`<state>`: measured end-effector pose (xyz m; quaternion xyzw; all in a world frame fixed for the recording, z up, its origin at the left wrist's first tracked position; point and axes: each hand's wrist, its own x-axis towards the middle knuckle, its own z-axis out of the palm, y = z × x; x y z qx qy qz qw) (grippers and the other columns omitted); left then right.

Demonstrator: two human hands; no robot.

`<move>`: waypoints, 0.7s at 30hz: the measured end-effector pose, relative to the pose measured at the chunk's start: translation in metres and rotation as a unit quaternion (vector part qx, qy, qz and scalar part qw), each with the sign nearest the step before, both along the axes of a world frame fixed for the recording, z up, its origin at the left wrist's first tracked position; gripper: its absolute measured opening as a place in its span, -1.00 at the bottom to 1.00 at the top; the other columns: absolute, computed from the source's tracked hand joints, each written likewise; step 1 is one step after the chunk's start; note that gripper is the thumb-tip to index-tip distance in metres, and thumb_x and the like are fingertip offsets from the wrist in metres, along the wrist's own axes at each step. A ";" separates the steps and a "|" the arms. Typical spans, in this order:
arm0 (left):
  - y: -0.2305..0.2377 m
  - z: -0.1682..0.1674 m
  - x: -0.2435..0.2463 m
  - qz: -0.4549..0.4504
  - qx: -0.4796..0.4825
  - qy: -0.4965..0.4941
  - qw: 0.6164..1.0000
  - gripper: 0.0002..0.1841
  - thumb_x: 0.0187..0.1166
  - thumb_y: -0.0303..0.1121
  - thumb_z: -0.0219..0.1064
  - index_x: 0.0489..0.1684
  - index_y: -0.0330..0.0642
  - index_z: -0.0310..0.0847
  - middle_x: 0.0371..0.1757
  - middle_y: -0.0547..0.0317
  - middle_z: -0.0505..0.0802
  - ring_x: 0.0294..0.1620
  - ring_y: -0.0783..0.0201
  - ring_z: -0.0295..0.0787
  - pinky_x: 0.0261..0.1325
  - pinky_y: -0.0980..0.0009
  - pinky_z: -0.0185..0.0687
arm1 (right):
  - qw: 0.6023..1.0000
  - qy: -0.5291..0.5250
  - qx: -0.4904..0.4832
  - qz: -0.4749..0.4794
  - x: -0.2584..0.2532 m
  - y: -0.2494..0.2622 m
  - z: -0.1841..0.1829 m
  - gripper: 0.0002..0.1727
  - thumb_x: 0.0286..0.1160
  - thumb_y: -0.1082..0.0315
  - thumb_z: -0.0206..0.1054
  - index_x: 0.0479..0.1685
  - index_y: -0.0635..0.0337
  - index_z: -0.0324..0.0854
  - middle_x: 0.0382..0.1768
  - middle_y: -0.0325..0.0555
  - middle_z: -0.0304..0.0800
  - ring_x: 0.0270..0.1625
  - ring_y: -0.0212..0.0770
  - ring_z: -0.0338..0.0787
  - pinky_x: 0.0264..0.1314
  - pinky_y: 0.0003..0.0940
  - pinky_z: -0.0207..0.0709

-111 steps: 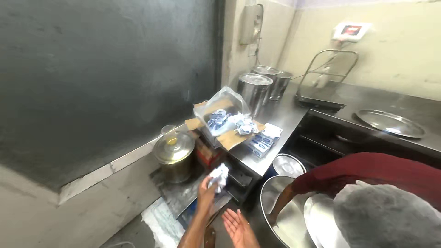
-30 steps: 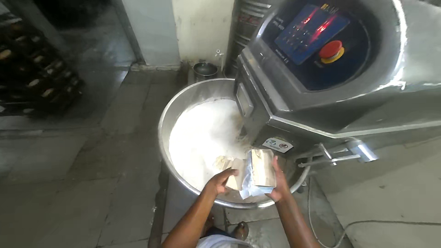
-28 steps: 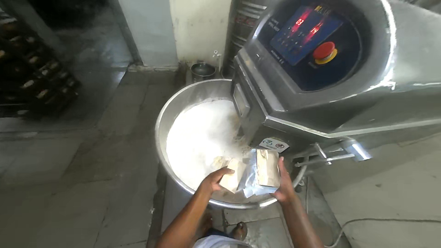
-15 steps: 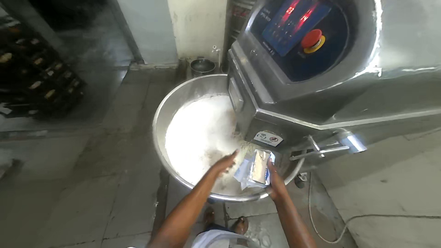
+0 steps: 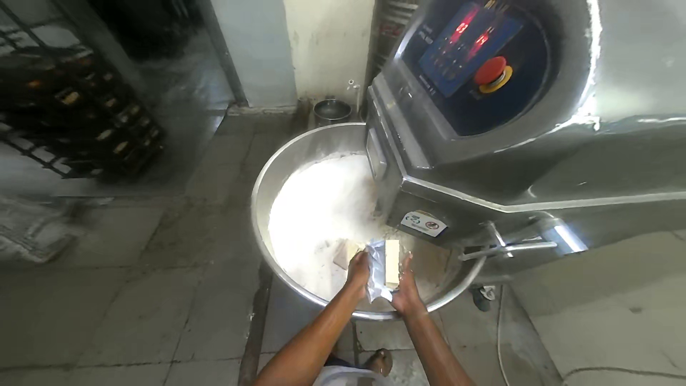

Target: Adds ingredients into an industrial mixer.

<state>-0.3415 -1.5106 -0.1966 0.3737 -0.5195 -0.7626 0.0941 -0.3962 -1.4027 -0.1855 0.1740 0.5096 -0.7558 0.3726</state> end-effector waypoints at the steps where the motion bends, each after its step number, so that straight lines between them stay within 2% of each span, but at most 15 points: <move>1: -0.003 0.005 0.000 0.017 -0.002 0.009 1.000 -0.48 0.88 0.03 -0.07 0.41 -0.19 0.57 0.16 -0.17 0.76 0.08 0.03 0.72 0.17 0.00 0.65 | 1.000 -0.013 -0.011 0.012 -0.005 0.000 -0.004 -0.03 0.54 -0.59 -0.36 0.61 -0.07 0.38 0.30 0.02 0.73 0.29 -0.02 0.75 0.22 0.13 0.67; 3: -0.010 0.021 0.003 0.018 -0.072 0.006 0.997 -0.45 0.87 0.09 -0.10 0.35 -0.19 0.58 0.05 -0.15 0.75 -0.05 0.05 0.68 0.02 0.03 0.64 | 0.997 -0.039 -0.043 0.050 -0.013 0.003 -0.009 0.07 0.46 -0.66 -0.45 0.70 -0.07 0.30 0.46 0.04 0.62 0.44 0.01 0.65 0.33 0.14 0.59; 5: -0.019 0.040 0.004 -0.009 -0.194 -0.009 0.981 -0.44 0.87 0.08 -0.09 0.15 -0.27 0.61 -0.13 -0.20 0.74 -0.19 -0.02 0.68 -0.10 -0.02 0.64 | 0.995 -0.041 -0.045 0.082 -0.017 0.001 -0.014 0.16 0.37 -0.71 -0.56 0.67 -0.03 0.30 0.42 0.09 0.62 0.33 0.03 0.70 0.17 0.06 0.66; 6: -0.025 0.053 0.002 -0.024 -0.261 -0.009 0.965 -0.46 0.88 0.02 -0.07 0.06 -0.34 0.60 -0.17 -0.25 0.74 -0.19 -0.09 0.70 -0.09 -0.08 0.64 | 0.994 -0.037 -0.044 0.098 -0.019 -0.002 -0.017 0.19 0.35 -0.72 -0.59 0.71 -0.02 0.25 0.47 0.14 0.57 0.36 0.09 0.68 0.18 0.09 0.66; 8: -0.039 0.073 -0.005 -0.057 -0.386 -0.015 0.921 -0.55 0.89 -0.11 -0.01 0.03 -0.39 0.62 -0.21 -0.27 0.77 -0.18 -0.14 0.76 -0.04 -0.12 0.67 | 0.994 -0.034 0.005 0.103 -0.019 -0.009 -0.023 0.15 0.42 -0.69 -0.53 0.88 -0.06 -0.04 0.73 0.29 0.21 0.59 0.36 0.46 0.33 0.39 0.54; 9: -0.048 0.080 -0.013 -0.086 -0.447 -0.033 0.890 -0.58 0.87 -0.17 0.02 0.04 -0.39 0.64 -0.20 -0.25 0.81 -0.13 -0.15 0.81 0.01 -0.13 0.69 | 0.994 -0.022 0.066 0.090 -0.017 -0.013 -0.026 0.10 0.48 -0.65 -0.45 0.91 -0.10 -0.13 0.78 0.33 0.06 0.63 0.47 0.37 0.29 0.50 0.48; 10: -0.058 0.087 -0.019 -0.130 -0.501 -0.060 0.854 -0.58 0.87 -0.17 0.02 0.10 -0.38 0.66 -0.11 -0.25 0.84 -0.03 -0.18 0.84 0.09 -0.16 0.69 | 0.989 -0.005 0.122 0.079 -0.016 -0.014 -0.029 0.05 0.53 -0.62 -0.34 0.93 -0.15 -0.18 0.83 0.31 -0.07 0.69 0.49 0.25 0.32 0.59 0.40; 11: -0.068 0.089 -0.024 -0.173 -0.547 -0.083 0.815 -0.56 0.87 -0.15 0.00 0.16 -0.36 0.67 -0.02 -0.24 0.85 0.04 -0.19 0.85 0.13 -0.18 0.69 | 0.981 0.028 0.172 0.081 -0.014 -0.014 -0.030 0.01 0.58 -0.57 -0.29 0.93 -0.15 -0.16 0.85 0.26 -0.11 0.75 0.44 0.17 0.39 0.60 0.32; 13: -0.087 0.084 -0.029 -0.231 -0.608 -0.116 0.751 -0.55 0.88 -0.12 -0.02 0.23 -0.32 0.66 0.12 -0.21 0.84 0.09 -0.19 0.85 0.13 -0.18 0.70 | 0.939 0.168 0.273 0.123 -0.014 -0.010 -0.024 -0.12 0.77 -0.36 -0.22 0.93 -0.02 -0.11 0.87 0.22 -0.11 0.83 0.31 0.07 0.63 0.47 0.15; 14: -0.098 0.080 -0.032 -0.257 -0.617 -0.141 0.730 -0.55 0.88 -0.11 -0.03 0.26 -0.29 0.65 0.16 -0.21 0.83 0.12 -0.19 0.83 0.15 -0.17 0.69 | 0.901 0.251 0.322 0.144 -0.017 -0.009 -0.020 -0.17 0.82 -0.24 -0.15 0.92 0.07 -0.08 0.88 0.30 -0.19 0.85 0.36 -0.01 0.72 0.41 0.06; 15: -0.107 0.075 -0.031 -0.279 -0.610 -0.166 0.723 -0.54 0.89 -0.10 -0.04 0.29 -0.28 0.64 0.18 -0.22 0.82 0.17 -0.21 0.81 0.19 -0.19 0.66 | 0.859 0.314 0.371 0.158 -0.019 -0.006 -0.019 -0.19 0.82 -0.20 -0.07 0.91 0.08 -0.01 0.87 0.36 -0.21 0.84 0.42 0.00 0.72 0.42 0.06; 16: -0.114 0.070 -0.028 -0.278 -0.593 -0.177 0.734 -0.54 0.89 -0.10 -0.03 0.27 -0.29 0.65 0.17 -0.24 0.82 0.20 -0.22 0.80 0.22 -0.21 0.64 | 0.827 0.353 0.404 0.167 -0.021 -0.003 -0.017 -0.21 0.80 -0.20 -0.01 0.89 0.03 0.05 0.86 0.37 -0.22 0.82 0.47 0.00 0.68 0.47 0.07; 18: -0.126 0.064 -0.024 -0.226 -0.529 -0.157 0.803 -0.56 0.87 -0.13 0.01 0.15 -0.34 0.68 0.08 -0.28 0.83 0.20 -0.24 0.79 0.26 -0.23 0.62 | 0.806 0.392 0.416 0.153 -0.025 0.002 -0.011 -0.25 0.79 -0.17 0.03 0.88 -0.02 0.12 0.87 0.34 -0.19 0.81 0.45 0.05 0.66 0.46 0.13; 20: -0.130 0.048 -0.020 -0.141 -0.398 -0.079 0.903 -0.57 0.86 -0.21 0.05 0.07 -0.47 0.69 0.01 -0.34 0.81 0.14 -0.18 0.77 0.31 -0.17 0.59 | 0.831 0.411 0.361 0.100 -0.019 0.011 -0.003 -0.30 0.82 -0.08 0.04 0.84 0.05 0.18 0.86 0.27 -0.07 0.82 0.32 0.11 0.71 0.34 0.14; 21: -0.126 0.039 -0.019 -0.098 -0.318 -0.036 0.942 -0.56 0.87 -0.19 0.04 0.06 -0.49 0.67 -0.03 -0.31 0.80 0.05 -0.09 0.75 0.24 -0.09 0.61 | 0.848 0.416 0.320 0.068 -0.014 0.013 0.001 -0.33 0.83 -0.03 0.04 0.82 0.09 0.20 0.84 0.22 0.01 0.82 0.24 0.14 0.74 0.27 0.14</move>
